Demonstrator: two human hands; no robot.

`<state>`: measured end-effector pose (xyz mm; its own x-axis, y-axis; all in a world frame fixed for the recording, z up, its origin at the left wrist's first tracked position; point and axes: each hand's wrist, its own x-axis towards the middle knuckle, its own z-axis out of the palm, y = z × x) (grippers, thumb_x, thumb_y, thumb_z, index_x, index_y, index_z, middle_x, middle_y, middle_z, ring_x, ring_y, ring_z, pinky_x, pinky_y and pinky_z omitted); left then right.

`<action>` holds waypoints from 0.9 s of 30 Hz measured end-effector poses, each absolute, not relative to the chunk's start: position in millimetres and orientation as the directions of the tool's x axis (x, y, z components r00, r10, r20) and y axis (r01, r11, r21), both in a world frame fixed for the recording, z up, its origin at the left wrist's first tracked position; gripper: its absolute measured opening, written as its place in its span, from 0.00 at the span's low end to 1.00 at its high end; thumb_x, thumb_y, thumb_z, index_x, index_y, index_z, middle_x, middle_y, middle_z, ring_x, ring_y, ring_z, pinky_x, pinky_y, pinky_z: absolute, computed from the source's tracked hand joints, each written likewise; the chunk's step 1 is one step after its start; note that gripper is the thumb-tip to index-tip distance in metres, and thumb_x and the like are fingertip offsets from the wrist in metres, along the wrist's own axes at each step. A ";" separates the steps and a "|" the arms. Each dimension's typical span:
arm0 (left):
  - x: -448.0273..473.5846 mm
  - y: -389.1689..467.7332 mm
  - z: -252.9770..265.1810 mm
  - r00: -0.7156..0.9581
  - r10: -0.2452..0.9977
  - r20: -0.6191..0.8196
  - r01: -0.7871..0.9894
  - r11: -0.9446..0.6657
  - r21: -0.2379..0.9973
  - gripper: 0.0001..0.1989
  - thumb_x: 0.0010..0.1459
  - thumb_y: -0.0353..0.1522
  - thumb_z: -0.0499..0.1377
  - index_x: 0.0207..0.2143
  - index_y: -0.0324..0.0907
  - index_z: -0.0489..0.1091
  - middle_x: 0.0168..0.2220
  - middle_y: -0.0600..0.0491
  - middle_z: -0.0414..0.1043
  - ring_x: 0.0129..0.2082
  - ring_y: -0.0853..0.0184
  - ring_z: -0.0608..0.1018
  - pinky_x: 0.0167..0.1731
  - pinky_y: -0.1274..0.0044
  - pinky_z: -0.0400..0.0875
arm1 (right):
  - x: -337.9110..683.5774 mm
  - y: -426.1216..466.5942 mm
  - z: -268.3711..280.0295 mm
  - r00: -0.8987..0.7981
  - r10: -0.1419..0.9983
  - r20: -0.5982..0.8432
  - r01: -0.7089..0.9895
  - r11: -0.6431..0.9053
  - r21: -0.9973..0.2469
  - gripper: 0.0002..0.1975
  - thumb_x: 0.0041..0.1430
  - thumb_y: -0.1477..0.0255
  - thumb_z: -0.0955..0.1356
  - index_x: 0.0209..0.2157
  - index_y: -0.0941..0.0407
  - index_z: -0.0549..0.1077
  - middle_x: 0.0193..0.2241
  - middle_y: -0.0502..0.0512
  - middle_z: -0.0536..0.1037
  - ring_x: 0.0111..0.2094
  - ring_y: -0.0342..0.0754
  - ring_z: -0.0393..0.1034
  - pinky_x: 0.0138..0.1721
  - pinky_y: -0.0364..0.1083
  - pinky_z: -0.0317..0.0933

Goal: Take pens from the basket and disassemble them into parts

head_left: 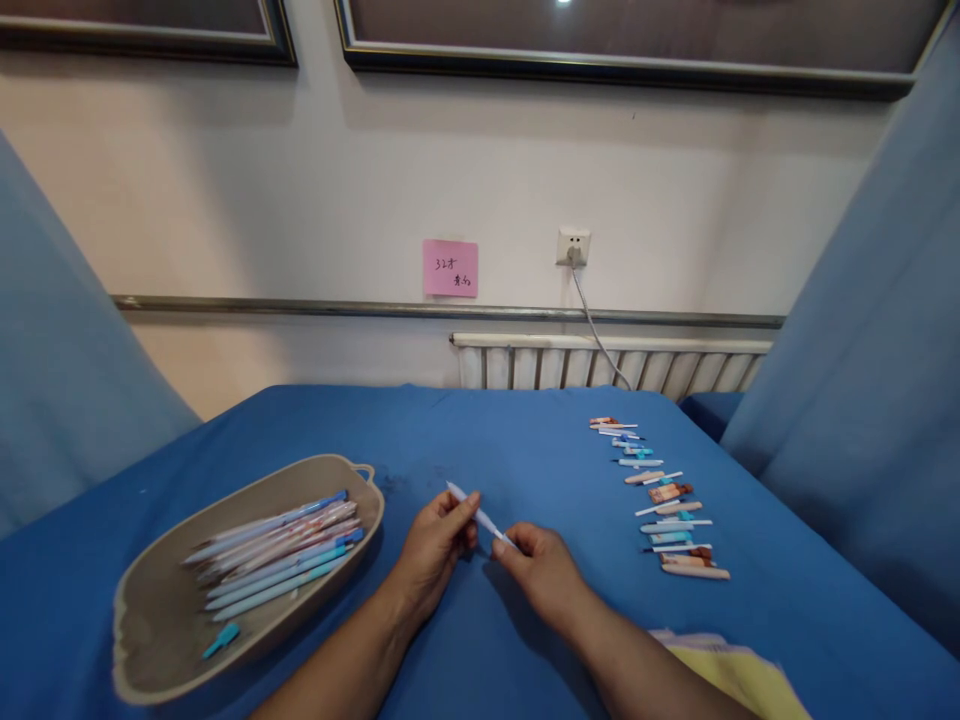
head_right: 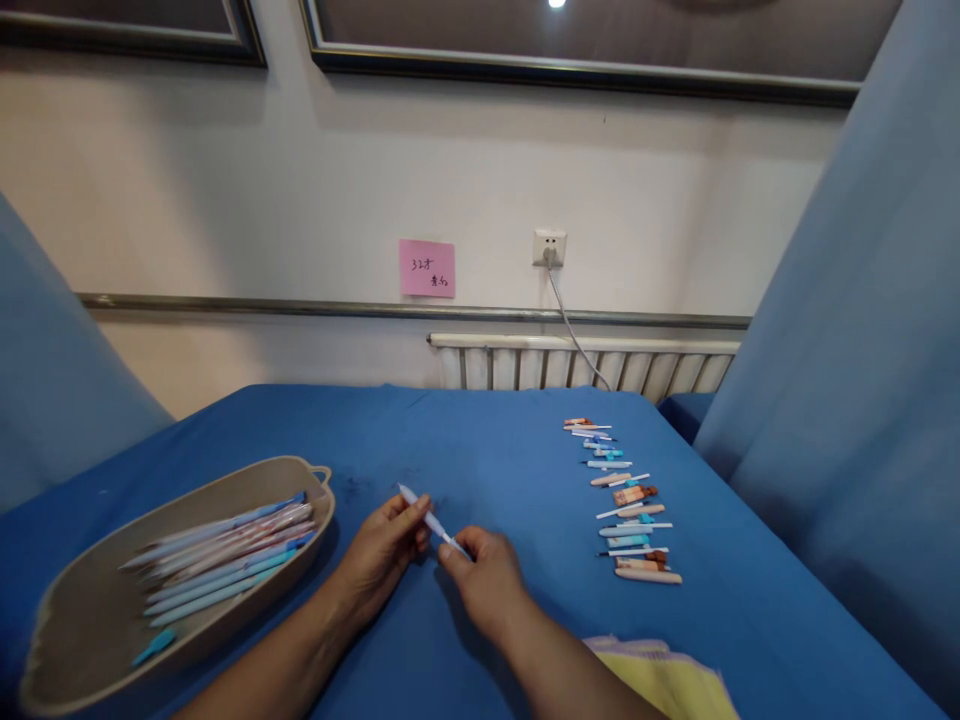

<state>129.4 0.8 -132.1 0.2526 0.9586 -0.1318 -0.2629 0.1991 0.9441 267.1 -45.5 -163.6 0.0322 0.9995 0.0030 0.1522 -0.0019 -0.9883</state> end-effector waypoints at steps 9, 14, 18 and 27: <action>126.5 3.1 -119.7 0.072 0.985 -0.156 -0.376 0.172 0.910 0.12 0.46 0.34 0.66 0.31 0.38 0.69 0.29 0.53 0.74 0.25 0.73 0.75 0.24 0.83 0.68 | 275.7 -39.9 -172.2 0.069 0.998 -0.008 0.189 -0.021 -0.982 0.11 0.50 0.66 0.66 0.20 0.58 0.69 0.16 0.46 0.62 0.20 0.40 0.53 0.23 0.42 0.46; 128.0 3.4 -121.2 0.078 0.980 -0.183 -0.363 0.199 0.910 0.11 0.48 0.33 0.65 0.31 0.38 0.68 0.31 0.51 0.76 0.25 0.72 0.77 0.23 0.83 0.70 | 277.8 -39.1 -167.8 0.143 0.990 -0.002 0.147 -0.023 -0.989 0.11 0.48 0.66 0.67 0.20 0.58 0.68 0.16 0.46 0.62 0.19 0.39 0.52 0.22 0.41 0.46; 129.0 2.1 -125.2 0.111 0.977 -0.183 -0.351 0.211 0.913 0.12 0.48 0.33 0.65 0.32 0.38 0.66 0.32 0.50 0.76 0.25 0.72 0.77 0.24 0.83 0.71 | 276.6 -38.6 -164.3 0.170 0.985 0.011 0.078 -0.002 -0.997 0.11 0.47 0.65 0.66 0.21 0.58 0.68 0.16 0.46 0.61 0.20 0.40 0.53 0.22 0.41 0.47; 129.9 -1.7 -131.5 0.243 0.953 -0.179 -0.295 0.248 0.923 0.13 0.49 0.35 0.65 0.34 0.38 0.68 0.34 0.48 0.76 0.27 0.71 0.77 0.25 0.82 0.71 | 277.2 -38.7 -160.7 0.215 0.976 -0.030 0.054 -0.042 -0.998 0.13 0.48 0.62 0.65 0.21 0.57 0.66 0.14 0.42 0.55 0.17 0.38 0.47 0.19 0.41 0.42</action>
